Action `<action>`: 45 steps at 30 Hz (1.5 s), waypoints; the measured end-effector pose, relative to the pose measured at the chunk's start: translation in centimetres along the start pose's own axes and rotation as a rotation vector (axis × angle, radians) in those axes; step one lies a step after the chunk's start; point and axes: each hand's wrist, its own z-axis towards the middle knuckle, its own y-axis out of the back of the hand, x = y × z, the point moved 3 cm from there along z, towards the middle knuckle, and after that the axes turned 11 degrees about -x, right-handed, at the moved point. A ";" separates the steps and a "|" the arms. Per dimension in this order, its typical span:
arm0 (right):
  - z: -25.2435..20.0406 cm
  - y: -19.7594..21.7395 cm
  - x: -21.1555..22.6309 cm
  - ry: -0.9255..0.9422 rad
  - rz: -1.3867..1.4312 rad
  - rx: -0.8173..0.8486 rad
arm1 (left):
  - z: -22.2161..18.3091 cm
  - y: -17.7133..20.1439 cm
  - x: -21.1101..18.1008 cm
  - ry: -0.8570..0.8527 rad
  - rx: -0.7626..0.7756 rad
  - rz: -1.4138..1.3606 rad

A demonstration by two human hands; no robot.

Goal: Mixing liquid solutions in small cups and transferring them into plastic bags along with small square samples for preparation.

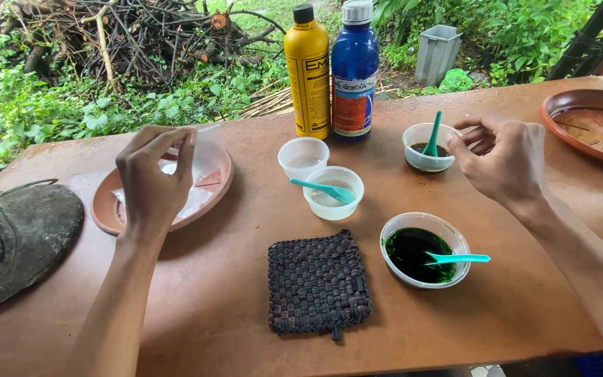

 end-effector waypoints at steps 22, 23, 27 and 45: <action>0.6 3.5 14.5 0.069 0.674 0.446 | 0.7 -4.8 -16.1 0.040 0.211 -0.702; 0.4 3.7 14.3 0.066 0.674 0.447 | 0.3 -4.7 -16.1 0.042 0.213 -0.703; -0.6 3.5 13.5 0.000 0.737 0.534 | -1.3 -4.9 -15.5 0.204 0.277 -0.809; -2.0 1.9 12.9 -0.207 0.675 0.787 | -2.0 -5.2 -15.0 0.437 0.479 -0.988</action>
